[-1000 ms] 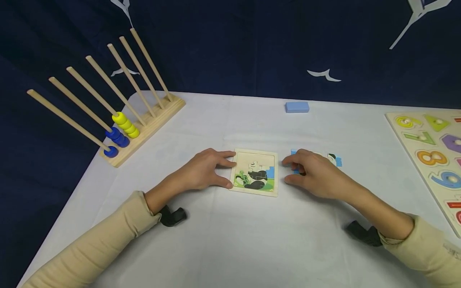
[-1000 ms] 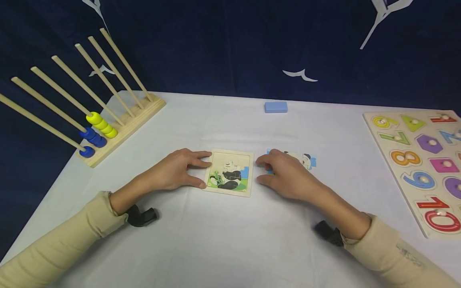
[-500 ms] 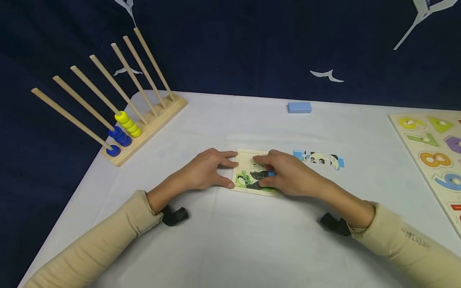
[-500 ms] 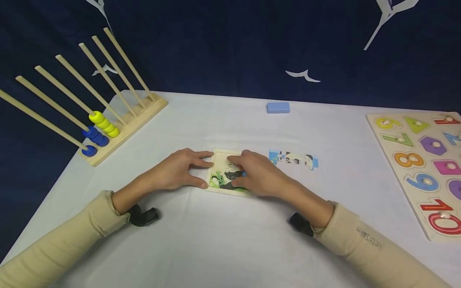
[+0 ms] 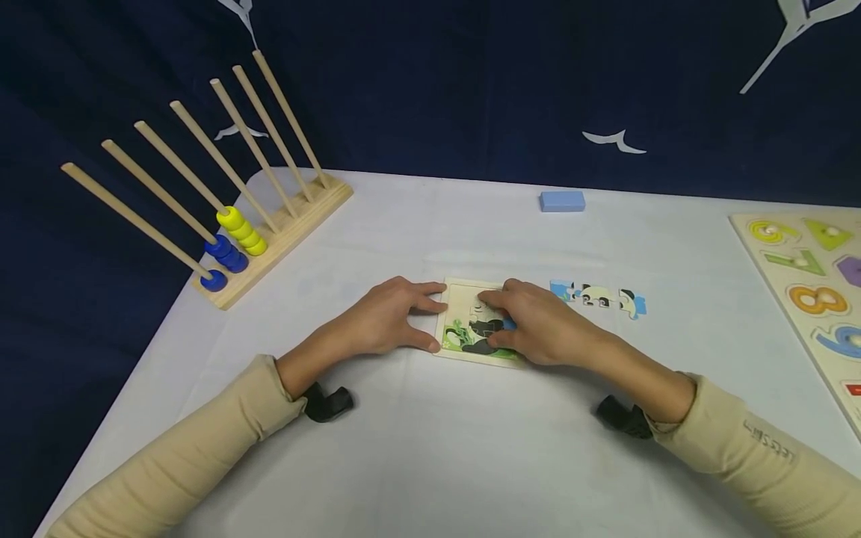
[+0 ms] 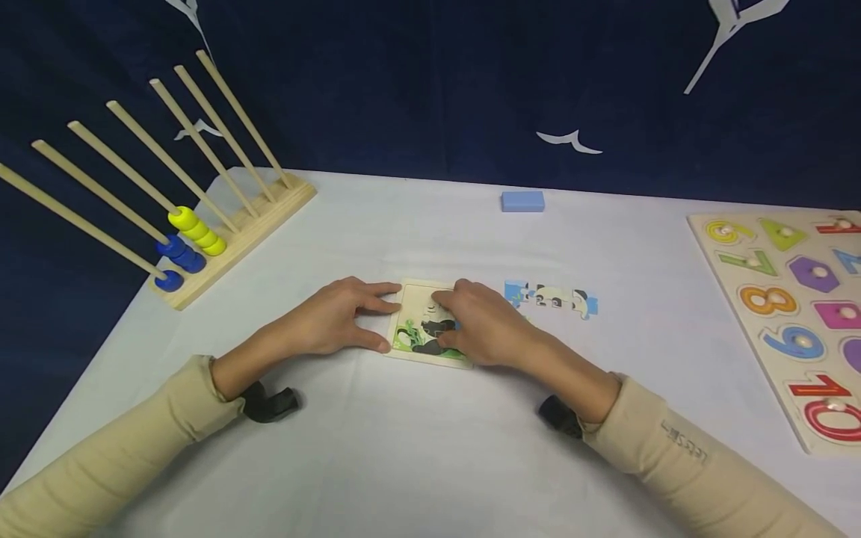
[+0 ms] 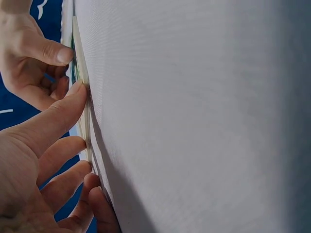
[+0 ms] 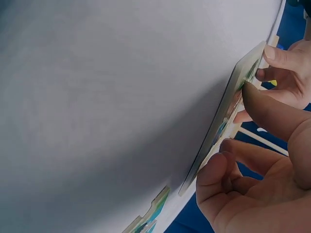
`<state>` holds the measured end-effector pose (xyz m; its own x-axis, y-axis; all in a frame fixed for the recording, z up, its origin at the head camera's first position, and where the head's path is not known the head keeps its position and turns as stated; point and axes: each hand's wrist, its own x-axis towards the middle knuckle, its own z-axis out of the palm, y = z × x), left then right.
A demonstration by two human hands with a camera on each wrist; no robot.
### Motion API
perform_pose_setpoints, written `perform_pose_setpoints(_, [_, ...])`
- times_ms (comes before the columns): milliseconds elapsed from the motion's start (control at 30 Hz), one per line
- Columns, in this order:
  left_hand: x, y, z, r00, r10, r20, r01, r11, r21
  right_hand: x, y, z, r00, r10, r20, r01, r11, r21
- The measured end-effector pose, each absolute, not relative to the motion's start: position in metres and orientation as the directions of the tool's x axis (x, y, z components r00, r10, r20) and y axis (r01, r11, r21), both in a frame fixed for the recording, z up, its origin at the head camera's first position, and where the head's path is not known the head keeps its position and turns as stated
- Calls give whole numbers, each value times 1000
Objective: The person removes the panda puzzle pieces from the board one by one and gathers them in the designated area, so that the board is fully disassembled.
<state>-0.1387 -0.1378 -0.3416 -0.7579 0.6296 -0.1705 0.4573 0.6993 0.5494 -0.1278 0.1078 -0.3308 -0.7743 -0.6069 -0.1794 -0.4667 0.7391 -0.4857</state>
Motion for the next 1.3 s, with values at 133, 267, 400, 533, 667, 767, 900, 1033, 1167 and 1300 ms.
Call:
perform_pose_setpoints(133, [-139, -138, -341, -758, 630, -170, 456, 698, 552, -129, 108, -330, -774, -603, -195, -457, 744, -488])
perform_pose_setpoints(267, [-139, -137, -340, -756, 632, -170, 458, 696, 553, -129, 107, -330, -772, -604, -196, -451, 738, -502])
perform_pose_setpoints(400, [-139, -138, -341, -757, 633, -165, 462, 696, 550, -129, 106, -330, -781, -595, -190, -437, 738, -514])
perform_pose_setpoints(533, [-140, -139, -342, -757, 633, -161, 465, 696, 548, -128, 105, -332, -795, -585, -162, -437, 736, -517])
perform_pose_setpoints(667, [-140, -139, -343, -752, 642, -150, 476, 686, 551, -128, 103, -333, -809, -575, -125, -438, 730, -525])
perform_pose_setpoints(767, [-140, -139, -343, -747, 650, -140, 487, 678, 551, -127, 102, -334, -816, -568, -107, -434, 725, -534])
perform_pose_setpoints(900, [-140, -139, -343, -748, 649, -139, 486, 678, 551, -126, 102, -334, -820, -567, -82, -444, 720, -534])
perform_pose_setpoints(1033, [-140, -138, -343, -749, 648, -140, 484, 679, 552, -125, 103, -333, -820, -568, -69, -452, 717, -530])
perform_pose_setpoints(1167, [-140, -138, -343, -749, 649, -136, 486, 677, 553, -125, 102, -334, -821, -568, -54, -462, 718, -520])
perform_pose_setpoints(1300, [-140, -139, -343, -749, 649, -131, 487, 675, 554, -125, 102, -334, -820, -571, -39, -477, 719, -505])
